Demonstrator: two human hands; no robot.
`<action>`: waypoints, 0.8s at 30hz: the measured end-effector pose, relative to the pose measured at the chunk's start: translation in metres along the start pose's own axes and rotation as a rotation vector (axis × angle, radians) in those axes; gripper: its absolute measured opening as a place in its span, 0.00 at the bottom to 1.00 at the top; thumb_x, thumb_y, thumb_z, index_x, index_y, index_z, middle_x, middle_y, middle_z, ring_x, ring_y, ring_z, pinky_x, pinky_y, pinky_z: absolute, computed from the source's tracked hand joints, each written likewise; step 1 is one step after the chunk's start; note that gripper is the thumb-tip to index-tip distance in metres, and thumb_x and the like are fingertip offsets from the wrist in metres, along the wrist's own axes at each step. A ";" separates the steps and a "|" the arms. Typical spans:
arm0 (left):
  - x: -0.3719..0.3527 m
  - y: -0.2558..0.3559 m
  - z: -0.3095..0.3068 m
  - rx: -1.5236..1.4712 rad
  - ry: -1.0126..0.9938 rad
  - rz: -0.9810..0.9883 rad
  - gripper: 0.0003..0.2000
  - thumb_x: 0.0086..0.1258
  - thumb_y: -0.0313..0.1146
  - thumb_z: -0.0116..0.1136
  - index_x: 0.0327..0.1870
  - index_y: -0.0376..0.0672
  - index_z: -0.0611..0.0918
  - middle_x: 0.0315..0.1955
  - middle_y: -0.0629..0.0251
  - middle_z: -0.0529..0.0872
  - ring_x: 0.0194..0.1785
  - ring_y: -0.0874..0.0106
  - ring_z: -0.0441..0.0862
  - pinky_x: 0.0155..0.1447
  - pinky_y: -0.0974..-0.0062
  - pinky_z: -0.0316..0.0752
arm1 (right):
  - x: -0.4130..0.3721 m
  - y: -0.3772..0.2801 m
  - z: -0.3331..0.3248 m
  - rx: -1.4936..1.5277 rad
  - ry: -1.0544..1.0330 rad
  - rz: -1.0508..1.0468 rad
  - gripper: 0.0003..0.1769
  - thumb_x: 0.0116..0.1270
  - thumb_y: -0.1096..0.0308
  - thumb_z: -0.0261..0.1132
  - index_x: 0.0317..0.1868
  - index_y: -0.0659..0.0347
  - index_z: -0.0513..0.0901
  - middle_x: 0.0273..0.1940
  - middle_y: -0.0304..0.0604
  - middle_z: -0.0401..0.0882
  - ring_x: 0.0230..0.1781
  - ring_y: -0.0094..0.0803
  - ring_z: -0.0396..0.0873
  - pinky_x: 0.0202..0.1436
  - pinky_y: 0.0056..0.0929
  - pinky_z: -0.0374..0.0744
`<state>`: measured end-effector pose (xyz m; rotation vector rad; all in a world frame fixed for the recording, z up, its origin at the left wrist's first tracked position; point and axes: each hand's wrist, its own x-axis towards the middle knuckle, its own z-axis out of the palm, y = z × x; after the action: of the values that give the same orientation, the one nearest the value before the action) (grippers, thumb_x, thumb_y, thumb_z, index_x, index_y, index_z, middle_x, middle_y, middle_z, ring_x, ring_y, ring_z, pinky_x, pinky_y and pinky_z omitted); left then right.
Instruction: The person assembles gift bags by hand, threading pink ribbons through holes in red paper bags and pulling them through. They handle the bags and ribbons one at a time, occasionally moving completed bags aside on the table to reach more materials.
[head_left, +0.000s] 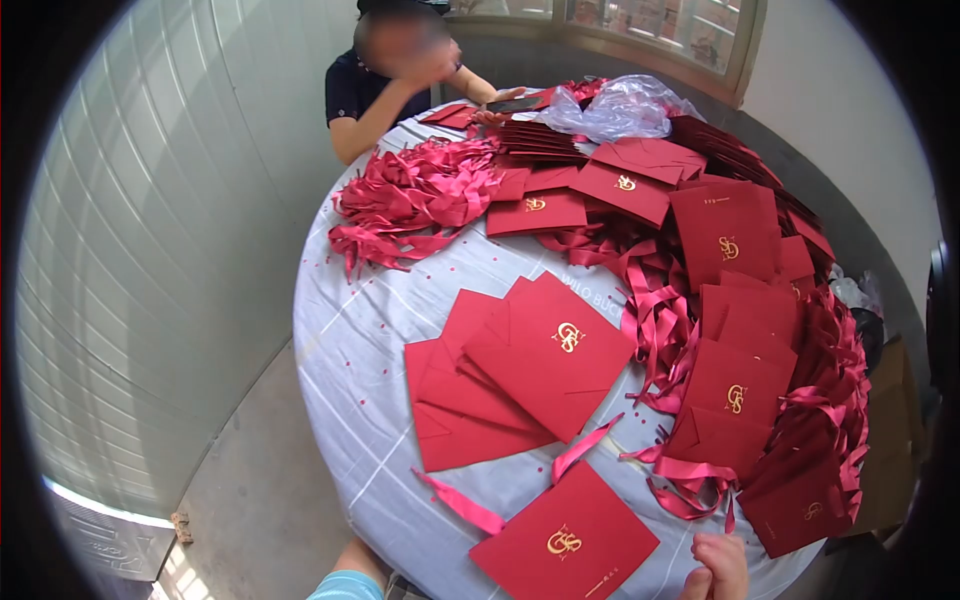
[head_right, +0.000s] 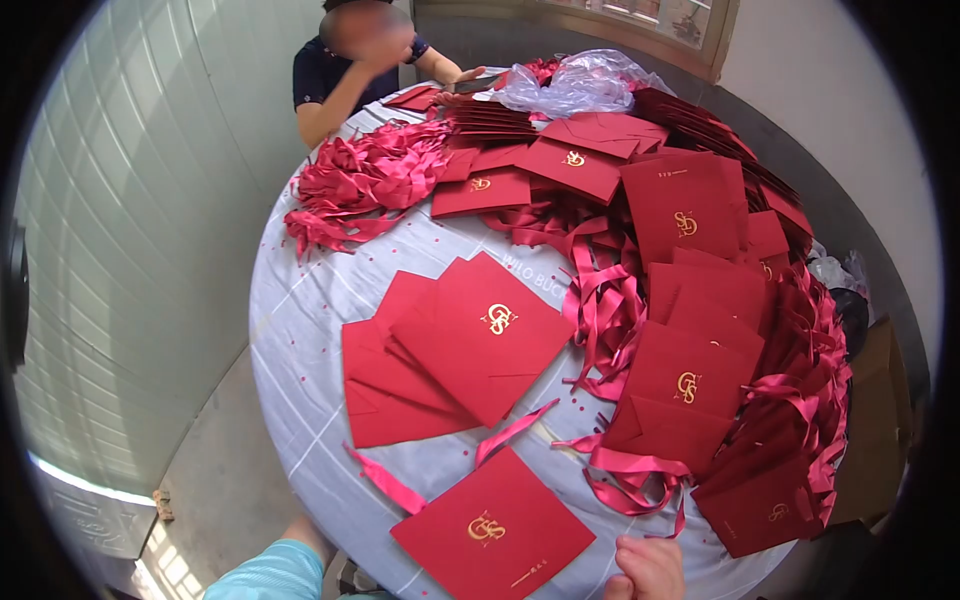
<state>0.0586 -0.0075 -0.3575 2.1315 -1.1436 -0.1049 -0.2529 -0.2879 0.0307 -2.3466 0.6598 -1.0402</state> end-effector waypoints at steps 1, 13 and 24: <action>0.004 -0.004 0.003 -0.013 0.003 -0.014 0.16 0.66 0.29 0.58 0.55 0.38 0.81 0.52 0.55 0.86 0.55 0.65 0.82 0.55 0.68 0.77 | 0.001 0.000 -0.002 -0.008 -0.003 0.003 0.14 0.75 0.66 0.58 0.48 0.71 0.82 0.46 0.58 0.85 0.47 0.49 0.83 0.55 0.40 0.78; 0.017 -0.034 0.029 -0.159 0.055 -0.193 0.16 0.67 0.28 0.57 0.56 0.36 0.81 0.53 0.54 0.85 0.56 0.66 0.82 0.57 0.69 0.76 | 0.002 0.005 0.004 -0.039 0.005 0.080 0.16 0.75 0.63 0.59 0.45 0.71 0.82 0.43 0.57 0.84 0.43 0.46 0.83 0.53 0.38 0.79; 0.004 -0.051 -0.007 -0.196 0.082 -0.340 0.16 0.67 0.27 0.56 0.56 0.35 0.80 0.53 0.53 0.85 0.57 0.66 0.81 0.58 0.70 0.75 | 0.011 -0.002 0.007 0.002 -0.022 0.044 0.14 0.74 0.64 0.60 0.43 0.70 0.83 0.41 0.54 0.86 0.41 0.46 0.83 0.50 0.40 0.79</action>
<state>0.0994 0.0118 -0.3830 2.1128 -0.6852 -0.2701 -0.2404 -0.2908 0.0338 -2.3277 0.6994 -0.9941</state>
